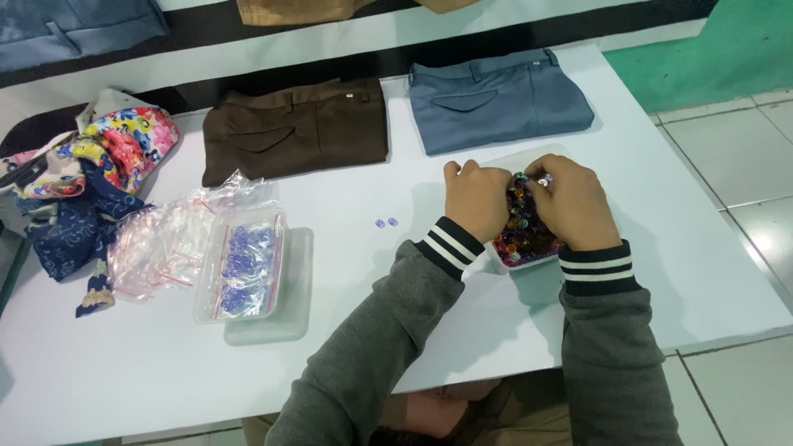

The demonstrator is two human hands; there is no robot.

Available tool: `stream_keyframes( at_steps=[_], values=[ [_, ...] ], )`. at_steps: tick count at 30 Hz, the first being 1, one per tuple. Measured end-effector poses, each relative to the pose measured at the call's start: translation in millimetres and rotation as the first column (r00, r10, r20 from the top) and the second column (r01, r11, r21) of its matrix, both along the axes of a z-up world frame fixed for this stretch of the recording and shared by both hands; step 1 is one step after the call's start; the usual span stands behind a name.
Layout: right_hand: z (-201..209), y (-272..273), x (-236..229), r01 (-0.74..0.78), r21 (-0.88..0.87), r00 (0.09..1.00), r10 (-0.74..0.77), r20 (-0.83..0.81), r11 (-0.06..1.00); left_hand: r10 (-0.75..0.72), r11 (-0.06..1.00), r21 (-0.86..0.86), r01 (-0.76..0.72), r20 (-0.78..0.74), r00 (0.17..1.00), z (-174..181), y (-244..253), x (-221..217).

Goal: Sorting small colorful buttons from a container and placing them into small plastic bags on a workspace.

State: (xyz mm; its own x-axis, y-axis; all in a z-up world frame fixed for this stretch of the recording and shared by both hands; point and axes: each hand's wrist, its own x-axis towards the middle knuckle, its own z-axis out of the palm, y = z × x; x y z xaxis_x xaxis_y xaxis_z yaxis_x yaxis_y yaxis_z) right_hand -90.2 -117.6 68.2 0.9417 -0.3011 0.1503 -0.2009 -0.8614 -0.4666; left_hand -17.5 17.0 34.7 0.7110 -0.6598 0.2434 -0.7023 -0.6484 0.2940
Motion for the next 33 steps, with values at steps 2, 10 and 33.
stream_keyframes(
  at_steps=[2,10,33],
  values=[
    [2.3,2.0,-2.7,-0.03,0.055,0.999,0.027,0.045,0.998,-0.017,0.997,-0.077,0.02,0.033,0.999,-5.2,0.3,2.5],
    [8.3,8.8,-11.2,-0.239,0.283,0.91,0.112,0.399,0.929,-0.192,0.769,-0.629,0.111,-0.061,0.98,6.1,7.2,-2.8],
    [5.9,26.5,-21.1,-0.303,-0.03,0.665,0.234,0.71,0.953,0.082,0.825,-0.564,0.038,0.187,0.979,-61.9,173.6,-14.6]
  ],
)
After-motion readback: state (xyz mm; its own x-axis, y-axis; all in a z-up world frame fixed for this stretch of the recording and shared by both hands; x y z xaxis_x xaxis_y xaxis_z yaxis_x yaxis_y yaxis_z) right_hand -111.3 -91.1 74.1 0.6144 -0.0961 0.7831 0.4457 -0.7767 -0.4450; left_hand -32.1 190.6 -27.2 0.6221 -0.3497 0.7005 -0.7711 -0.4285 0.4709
